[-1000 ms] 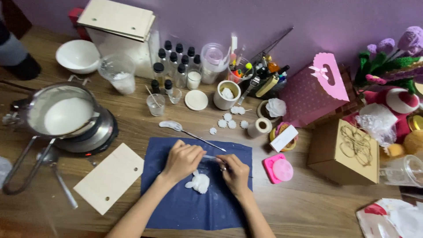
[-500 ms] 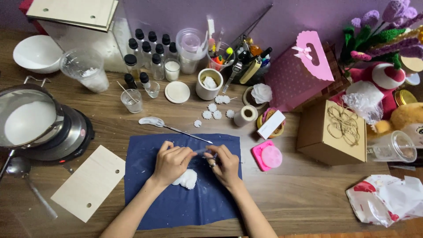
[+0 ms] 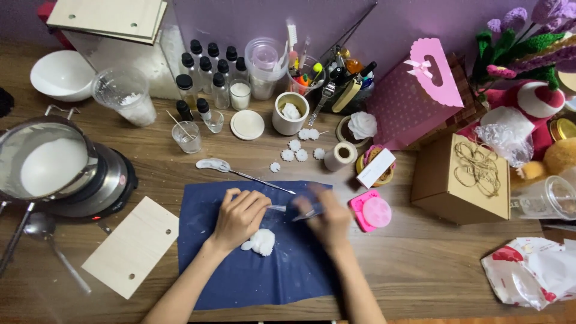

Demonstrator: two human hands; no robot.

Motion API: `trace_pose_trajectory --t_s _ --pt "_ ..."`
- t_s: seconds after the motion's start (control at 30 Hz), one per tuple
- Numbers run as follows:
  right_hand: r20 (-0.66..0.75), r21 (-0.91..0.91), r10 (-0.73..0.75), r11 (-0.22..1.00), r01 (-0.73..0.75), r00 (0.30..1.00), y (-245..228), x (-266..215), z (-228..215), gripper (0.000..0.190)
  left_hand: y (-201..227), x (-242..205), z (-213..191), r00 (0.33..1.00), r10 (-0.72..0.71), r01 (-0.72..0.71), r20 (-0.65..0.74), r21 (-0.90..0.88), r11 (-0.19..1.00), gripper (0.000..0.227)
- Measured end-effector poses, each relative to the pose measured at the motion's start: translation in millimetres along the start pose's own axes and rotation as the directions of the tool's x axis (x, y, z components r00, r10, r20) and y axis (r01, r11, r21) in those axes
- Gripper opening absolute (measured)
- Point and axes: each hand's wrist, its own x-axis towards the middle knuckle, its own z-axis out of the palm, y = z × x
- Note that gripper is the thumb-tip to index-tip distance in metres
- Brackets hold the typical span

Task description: Shaping and sculpting a small white figure from a soft material using hands and a fine metal tool.

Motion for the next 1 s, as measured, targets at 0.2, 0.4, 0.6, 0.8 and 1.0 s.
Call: trace_pose_trajectory --t_s 0.2,0.4,0.6,0.8,1.0 --pt "0.173 -0.362 0.266 0.913 -0.190 0.948 31.9 75.4 -40.0 0.058 -0.5 3.5 -3.7 0.997 -0.078 0.079 0.019 -0.083 0.993 0.005" --pt "0.379 -0.617 0.444 0.775 -0.136 0.812 107.5 94.6 -0.4 0.066 -0.6 2.9 -7.2 0.996 -0.071 0.075 0.056 -0.079 0.994 0.007" --pt "0.410 -0.572 0.439 0.807 -0.149 0.800 99.3 104.9 7.8 0.055 -14.6 7.5 -21.3 0.989 -0.148 0.148 0.010 -0.041 0.988 0.007" --pt "0.194 -0.453 0.233 0.883 -0.124 0.953 71.1 136.6 3.3 0.045 -13.5 5.3 -19.2 0.990 -0.142 0.143 0.010 -0.077 0.987 0.009" --pt "0.190 -0.563 0.141 0.827 -0.010 0.972 92.6 139.0 51.3 0.051 -13.1 0.6 -15.3 0.991 -0.132 0.133 0.020 -0.089 0.987 0.008"
